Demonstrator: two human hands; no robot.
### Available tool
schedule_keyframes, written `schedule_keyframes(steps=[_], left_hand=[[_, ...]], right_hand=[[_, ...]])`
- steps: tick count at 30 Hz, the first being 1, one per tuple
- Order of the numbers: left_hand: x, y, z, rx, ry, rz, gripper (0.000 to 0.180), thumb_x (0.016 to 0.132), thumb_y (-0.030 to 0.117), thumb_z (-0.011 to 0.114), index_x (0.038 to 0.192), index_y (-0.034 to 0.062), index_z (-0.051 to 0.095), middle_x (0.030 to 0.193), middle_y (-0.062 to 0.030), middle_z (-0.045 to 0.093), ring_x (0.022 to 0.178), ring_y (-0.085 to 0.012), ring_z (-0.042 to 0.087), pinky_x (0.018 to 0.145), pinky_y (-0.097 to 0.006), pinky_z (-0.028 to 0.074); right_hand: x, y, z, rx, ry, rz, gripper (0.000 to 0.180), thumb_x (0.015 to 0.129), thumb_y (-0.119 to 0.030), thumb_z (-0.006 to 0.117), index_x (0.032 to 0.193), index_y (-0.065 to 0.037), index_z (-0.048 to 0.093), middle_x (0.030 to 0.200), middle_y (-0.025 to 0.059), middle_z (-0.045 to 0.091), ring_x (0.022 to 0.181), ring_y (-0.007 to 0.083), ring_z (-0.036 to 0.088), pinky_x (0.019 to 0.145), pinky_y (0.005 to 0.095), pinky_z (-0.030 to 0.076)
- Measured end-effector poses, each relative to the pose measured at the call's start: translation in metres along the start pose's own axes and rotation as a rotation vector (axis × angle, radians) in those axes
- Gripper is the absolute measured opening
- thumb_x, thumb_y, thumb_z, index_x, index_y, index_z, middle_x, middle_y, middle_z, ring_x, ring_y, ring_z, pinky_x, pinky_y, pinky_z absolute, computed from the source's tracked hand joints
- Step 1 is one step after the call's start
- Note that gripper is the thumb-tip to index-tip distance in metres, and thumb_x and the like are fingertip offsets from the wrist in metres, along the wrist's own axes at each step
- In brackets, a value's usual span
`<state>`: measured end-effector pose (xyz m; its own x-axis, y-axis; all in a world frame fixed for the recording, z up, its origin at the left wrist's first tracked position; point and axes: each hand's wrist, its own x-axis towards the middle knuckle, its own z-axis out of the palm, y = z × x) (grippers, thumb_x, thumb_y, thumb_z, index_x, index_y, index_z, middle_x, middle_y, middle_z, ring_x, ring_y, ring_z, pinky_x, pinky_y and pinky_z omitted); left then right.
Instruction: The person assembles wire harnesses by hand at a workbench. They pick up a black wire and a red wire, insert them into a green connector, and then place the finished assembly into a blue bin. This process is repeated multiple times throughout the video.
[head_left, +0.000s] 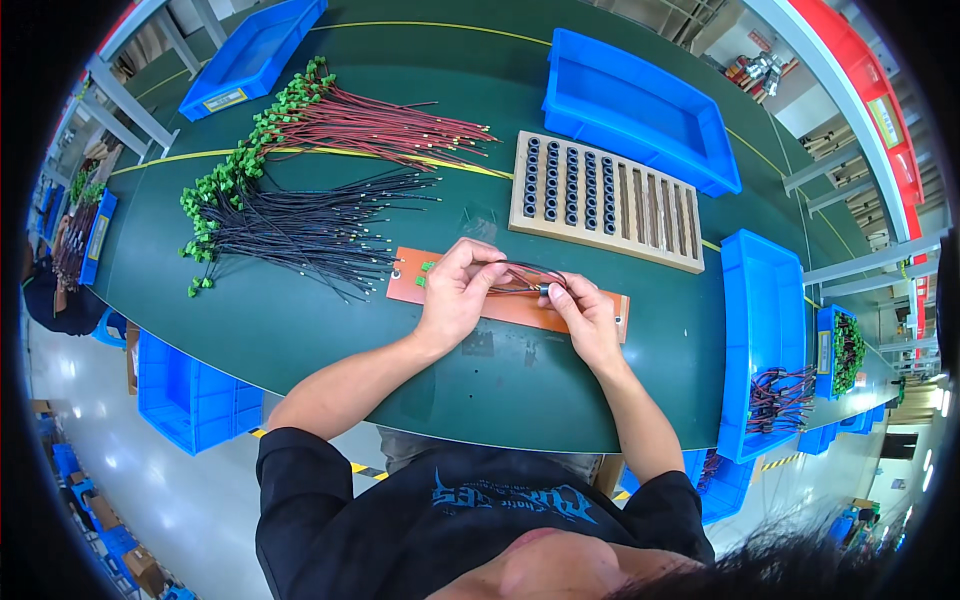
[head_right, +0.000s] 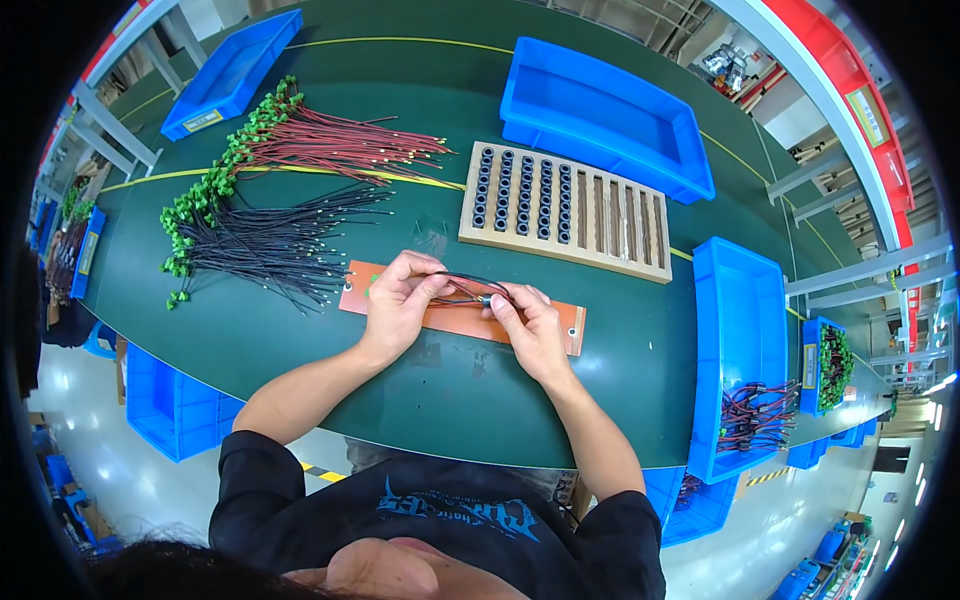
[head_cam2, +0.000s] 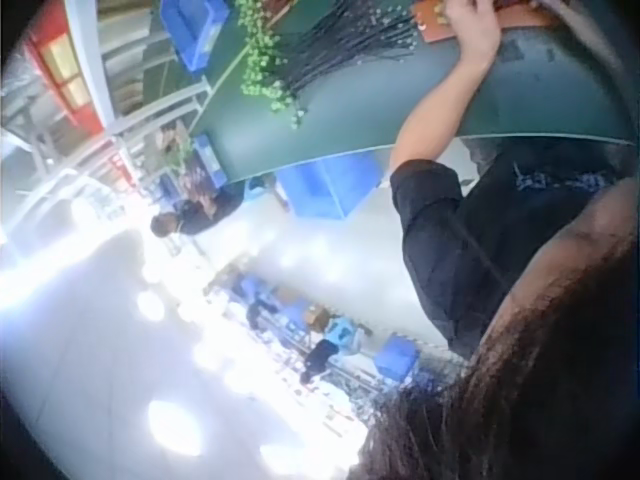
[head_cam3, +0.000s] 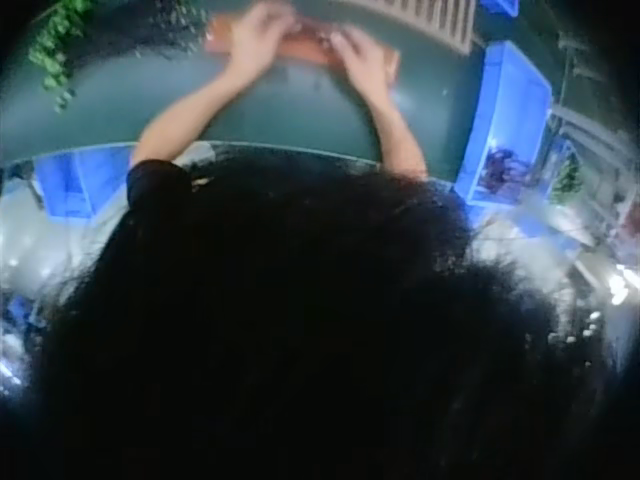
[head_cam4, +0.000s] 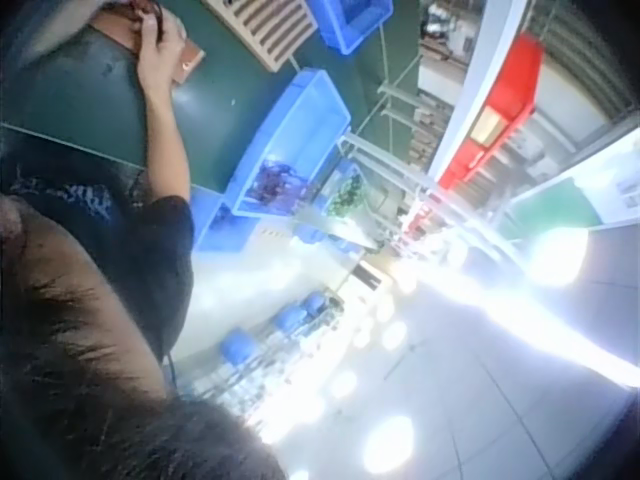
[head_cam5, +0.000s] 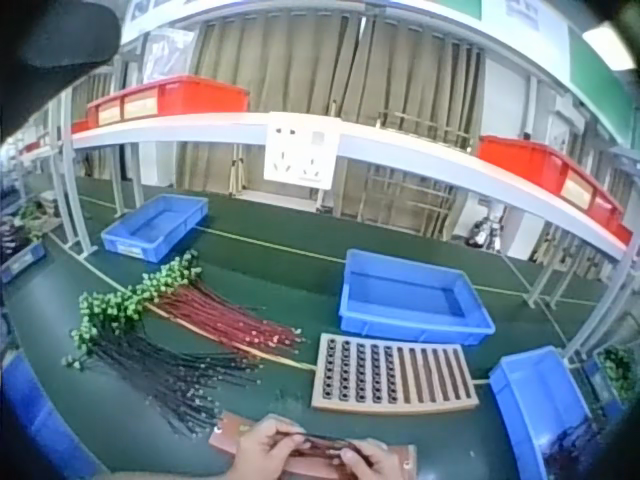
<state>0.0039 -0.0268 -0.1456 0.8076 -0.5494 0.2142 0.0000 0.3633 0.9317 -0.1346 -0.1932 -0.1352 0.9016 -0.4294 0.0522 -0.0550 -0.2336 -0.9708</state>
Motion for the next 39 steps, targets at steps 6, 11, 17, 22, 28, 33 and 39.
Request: schedule_keyframes(steps=[6,11,17,22,28,33,39], left_hand=[[0.001,0.002,0.0,0.025,0.017,-0.015,0.007,0.098,-0.006,0.064,0.105,-0.0046,0.063,0.107,-0.0092,0.066,0.094,-0.0182,0.074,0.085,-0.029,0.063],[0.0,0.006,0.001,0.012,-0.056,-0.008,0.01,0.098,-0.007,0.064,0.107,-0.003,0.063,0.103,-0.0081,0.066,0.099,-0.0181,0.072,0.088,-0.032,0.062],[-0.001,0.006,0.001,-0.006,-0.041,-0.043,0.008,0.1,-0.007,0.062,0.107,-0.0031,0.062,0.101,-0.0094,0.066,0.092,-0.0188,0.074,0.085,-0.031,0.062],[-0.001,0.01,0.002,-0.025,-0.074,-0.06,0.008,0.101,-0.007,0.059,0.108,-0.0024,0.058,0.101,-0.0094,0.064,0.092,-0.0203,0.074,0.085,-0.031,0.062],[-0.005,0.016,0.004,-0.061,-0.136,-0.113,0.007,0.101,-0.007,0.059,0.104,-0.0021,0.056,0.103,-0.0095,0.062,0.096,-0.0205,0.074,0.086,-0.03,0.062],[-0.006,0.017,-0.006,0.256,-0.256,0.066,0.011,0.089,-0.008,0.073,0.091,-0.0021,0.063,0.099,-0.0099,0.069,0.099,-0.0213,0.07,0.085,-0.033,0.059],[-0.004,0.026,-0.009,0.574,-0.362,0.328,0.014,0.077,-0.007,0.081,0.081,0.0017,0.07,0.091,-0.0057,0.074,0.098,-0.0252,0.067,0.086,-0.039,0.053]], right_hand=[[0.0,-0.003,0.0,-0.012,-0.006,-0.014,0.027,0.105,-0.025,0.061,0.121,-0.006,0.073,0.091,0.0021,0.075,0.098,0.0184,0.062,0.1,0.0379,0.041],[-0.001,-0.003,0.001,-0.02,0.004,-0.03,0.025,0.104,-0.024,0.062,0.118,-0.005,0.073,0.09,0.0021,0.075,0.097,0.0186,0.062,0.1,0.038,0.041],[-0.001,-0.002,0.001,-0.009,0.005,-0.036,0.024,0.104,-0.023,0.062,0.116,-0.004,0.073,0.089,0.0024,0.075,0.096,0.0183,0.062,0.098,0.0368,0.043],[-0.001,0.001,0.0,0.002,0.0,-0.03,0.024,0.104,-0.022,0.062,0.115,-0.004,0.073,0.091,0.0024,0.074,0.095,0.0173,0.062,0.098,0.0367,0.043],[-0.001,0.0,0.0,0.052,-0.008,-0.013,0.024,0.104,-0.021,0.062,0.117,-0.004,0.072,0.091,0.0022,0.074,0.096,0.017,0.063,0.099,0.036,0.043],[0.0,-0.001,-0.004,0.012,-0.034,-0.055,0.024,0.105,-0.018,0.062,0.122,-0.003,0.069,0.093,0.0032,0.075,0.096,0.0161,0.064,0.098,0.0348,0.045],[-0.002,-0.001,-0.003,0.217,-0.034,0.04,0.021,0.105,-0.011,0.062,0.12,-0.003,0.049,0.101,0.0091,0.072,0.096,0.0112,0.065,0.087,0.0275,0.051]])
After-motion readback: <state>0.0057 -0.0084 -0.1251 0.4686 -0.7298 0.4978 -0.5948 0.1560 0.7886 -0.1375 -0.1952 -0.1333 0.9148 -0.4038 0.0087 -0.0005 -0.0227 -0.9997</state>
